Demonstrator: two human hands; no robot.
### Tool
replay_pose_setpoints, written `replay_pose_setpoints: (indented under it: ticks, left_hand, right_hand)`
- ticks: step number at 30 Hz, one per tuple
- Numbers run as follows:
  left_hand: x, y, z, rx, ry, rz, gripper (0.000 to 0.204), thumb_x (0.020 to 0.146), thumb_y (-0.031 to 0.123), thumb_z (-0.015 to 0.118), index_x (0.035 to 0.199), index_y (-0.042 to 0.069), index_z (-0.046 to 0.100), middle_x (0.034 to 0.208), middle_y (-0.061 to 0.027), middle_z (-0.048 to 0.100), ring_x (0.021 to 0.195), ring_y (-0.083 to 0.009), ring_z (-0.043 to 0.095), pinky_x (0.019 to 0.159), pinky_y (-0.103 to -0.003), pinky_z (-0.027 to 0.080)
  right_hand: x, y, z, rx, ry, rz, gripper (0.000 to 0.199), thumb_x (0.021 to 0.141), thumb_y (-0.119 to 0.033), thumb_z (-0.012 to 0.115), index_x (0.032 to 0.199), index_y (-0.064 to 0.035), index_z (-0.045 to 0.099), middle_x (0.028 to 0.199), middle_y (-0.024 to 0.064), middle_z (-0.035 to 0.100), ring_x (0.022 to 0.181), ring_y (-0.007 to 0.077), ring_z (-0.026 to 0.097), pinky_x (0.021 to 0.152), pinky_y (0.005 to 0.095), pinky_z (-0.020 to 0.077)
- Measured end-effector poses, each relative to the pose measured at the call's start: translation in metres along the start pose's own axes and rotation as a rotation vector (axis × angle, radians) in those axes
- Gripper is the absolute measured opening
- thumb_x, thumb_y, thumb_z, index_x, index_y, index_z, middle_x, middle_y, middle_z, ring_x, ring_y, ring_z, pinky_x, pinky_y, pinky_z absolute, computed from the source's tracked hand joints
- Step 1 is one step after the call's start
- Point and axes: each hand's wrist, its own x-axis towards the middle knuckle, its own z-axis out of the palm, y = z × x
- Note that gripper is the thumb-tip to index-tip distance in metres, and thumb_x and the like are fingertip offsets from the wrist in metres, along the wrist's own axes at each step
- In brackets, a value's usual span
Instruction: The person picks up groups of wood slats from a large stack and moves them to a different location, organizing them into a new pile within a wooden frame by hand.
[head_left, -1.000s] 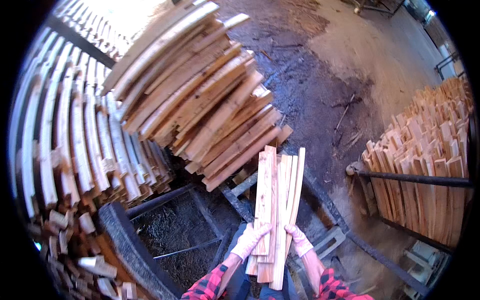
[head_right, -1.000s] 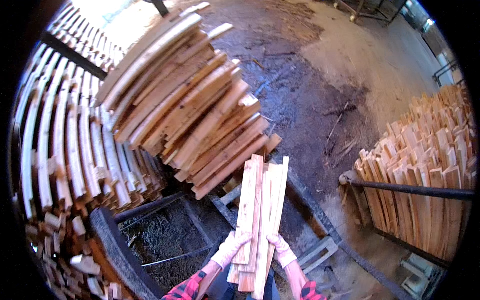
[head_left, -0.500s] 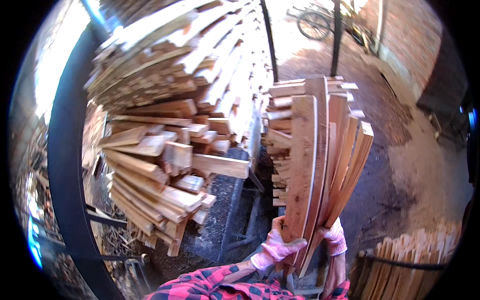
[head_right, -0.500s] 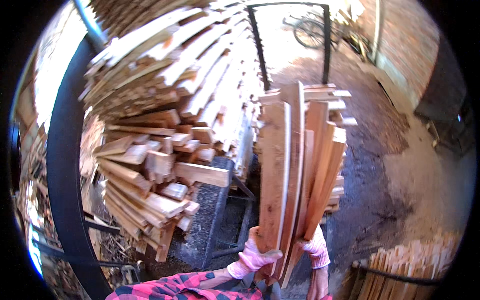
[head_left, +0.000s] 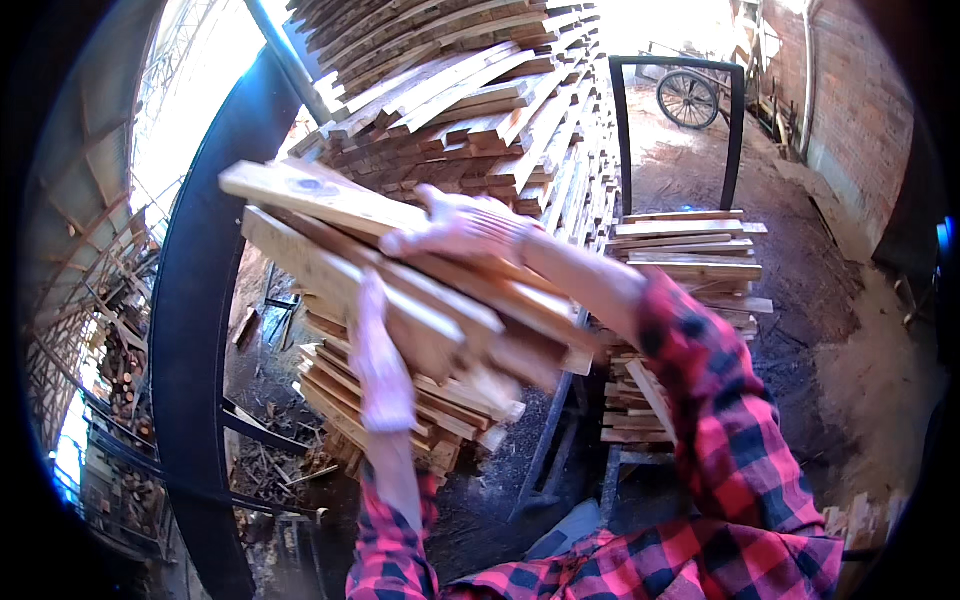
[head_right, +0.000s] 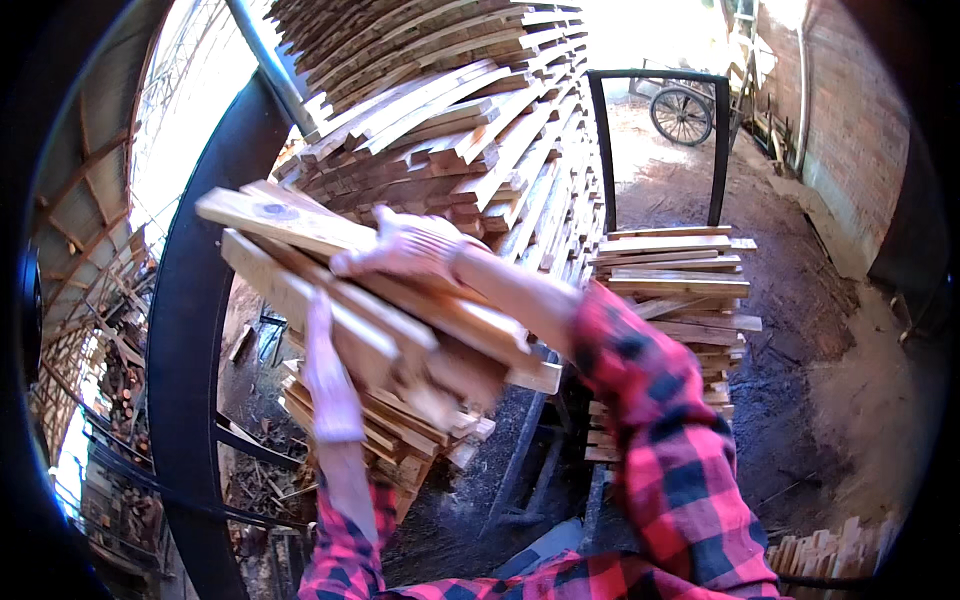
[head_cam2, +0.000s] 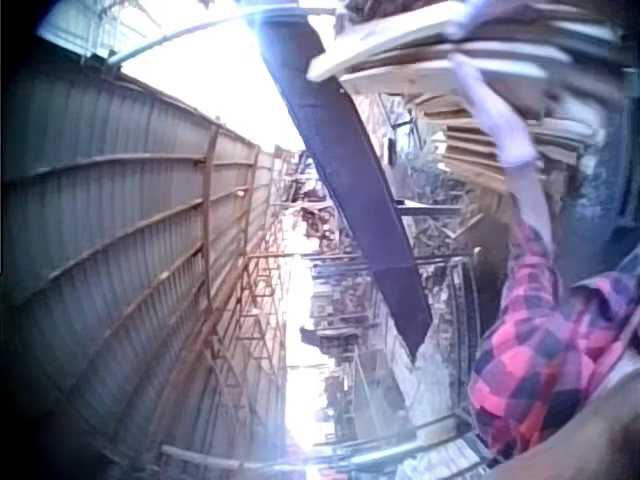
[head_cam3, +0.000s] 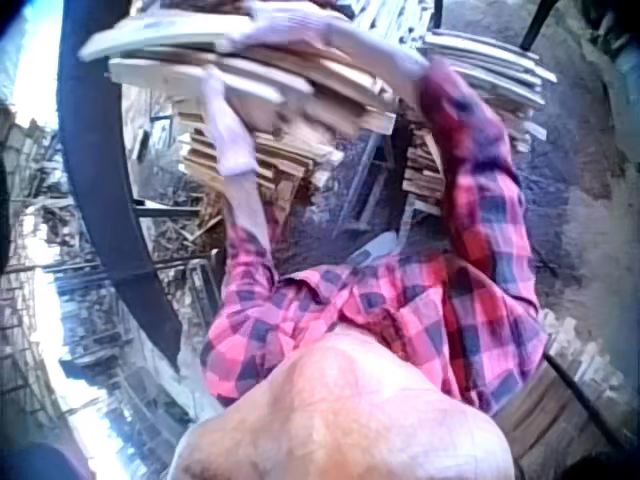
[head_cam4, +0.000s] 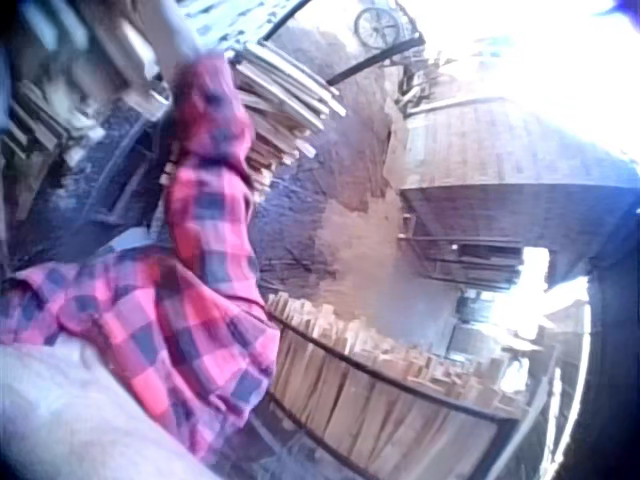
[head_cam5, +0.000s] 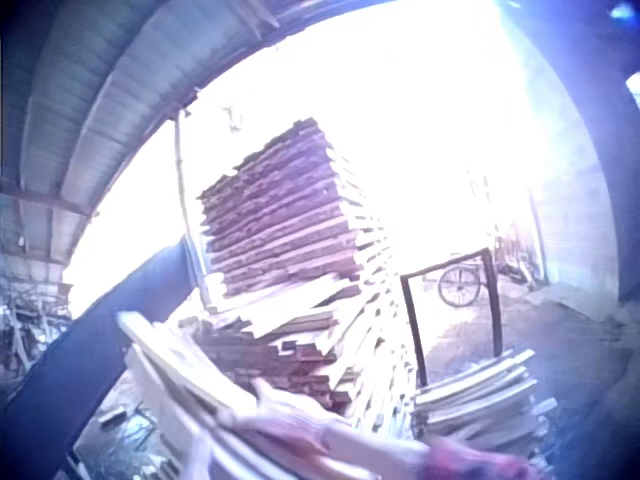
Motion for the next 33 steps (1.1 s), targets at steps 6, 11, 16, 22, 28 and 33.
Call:
replay_pose_setpoints:
  ticks: [6, 11, 16, 22, 28, 33]
  left_hand:
    - [0.246, -0.089, -0.028, 0.583, -0.081, -0.133, 0.068, 0.095, 0.054, 0.062, 0.132, -0.004, 0.058, 0.125, -0.0107, 0.064, 0.113, -0.0185, 0.057, 0.102, -0.035, 0.046]
    - [0.317, -0.129, -0.041, 0.23, -0.254, -0.224, 0.044, 0.095, 0.043, 0.069, 0.117, 0.004, 0.069, 0.106, -0.0011, 0.07, 0.1, -0.0131, 0.062, 0.094, -0.031, 0.049]
    - [0.271, -0.089, -0.047, 0.669, -0.147, 0.017, 0.076, 0.098, 0.06, 0.052, 0.149, 0.002, 0.047, 0.145, -0.0091, 0.055, 0.132, -0.0205, 0.05, 0.115, -0.034, 0.034]
    - [-0.003, -0.111, 0.091, 0.757, -0.312, 0.955, 0.07, 0.097, 0.058, 0.054, 0.144, 0.006, 0.051, 0.146, -0.02, 0.048, 0.135, -0.0379, 0.045, 0.112, -0.049, 0.036]
    - [-0.192, -0.3, 0.191, 0.543, -1.006, 0.472, 0.067, 0.092, 0.057, 0.063, 0.135, 0.005, 0.06, 0.128, -0.0183, 0.063, 0.125, -0.0383, 0.053, 0.105, -0.05, 0.041]
    - [-0.144, -0.602, 0.19, 0.818, -0.865, -0.264, 0.081, 0.091, 0.045, 0.071, 0.148, -0.004, 0.04, 0.149, -0.0239, 0.047, 0.139, -0.0329, 0.044, 0.115, -0.04, 0.034]
  right_hand:
    - [0.013, -0.004, -0.003, -0.092, 0.261, -0.291, 0.077, 0.086, -0.066, 0.059, 0.134, -0.0053, 0.057, 0.128, 0.0274, 0.062, 0.119, 0.0407, 0.061, 0.102, 0.0463, 0.0474]
    - [-0.161, 0.032, 0.053, 0.445, 0.024, -0.377, 0.07, 0.092, -0.062, 0.059, 0.139, -0.0098, 0.056, 0.126, 0.0176, 0.065, 0.108, 0.0321, 0.064, 0.09, 0.0448, 0.0538]
    - [-0.292, 0.132, 0.145, 0.851, -0.111, 0.145, 0.066, 0.094, -0.049, 0.06, 0.144, -0.0068, 0.05, 0.135, 0.0193, 0.06, 0.128, 0.031, 0.056, 0.109, 0.0399, 0.0414]
    - [-0.444, 0.26, 0.274, 0.73, 0.282, 0.871, 0.071, 0.092, -0.053, 0.065, 0.142, -0.004, 0.051, 0.127, 0.0134, 0.065, 0.113, 0.0245, 0.063, 0.097, 0.0348, 0.0487]
    - [-0.488, 0.317, 0.277, 1.292, 0.48, 1.217, 0.069, 0.091, -0.048, 0.068, 0.142, -0.0029, 0.052, 0.123, 0.0088, 0.064, 0.096, 0.0134, 0.059, 0.07, 0.0255, 0.0467]
    - [-0.523, 0.398, 0.287, 1.366, 0.65, 1.319, 0.071, 0.091, -0.045, 0.07, 0.145, -0.004, 0.049, 0.123, 0.007, 0.063, 0.095, 0.0133, 0.059, 0.069, 0.0263, 0.0469]
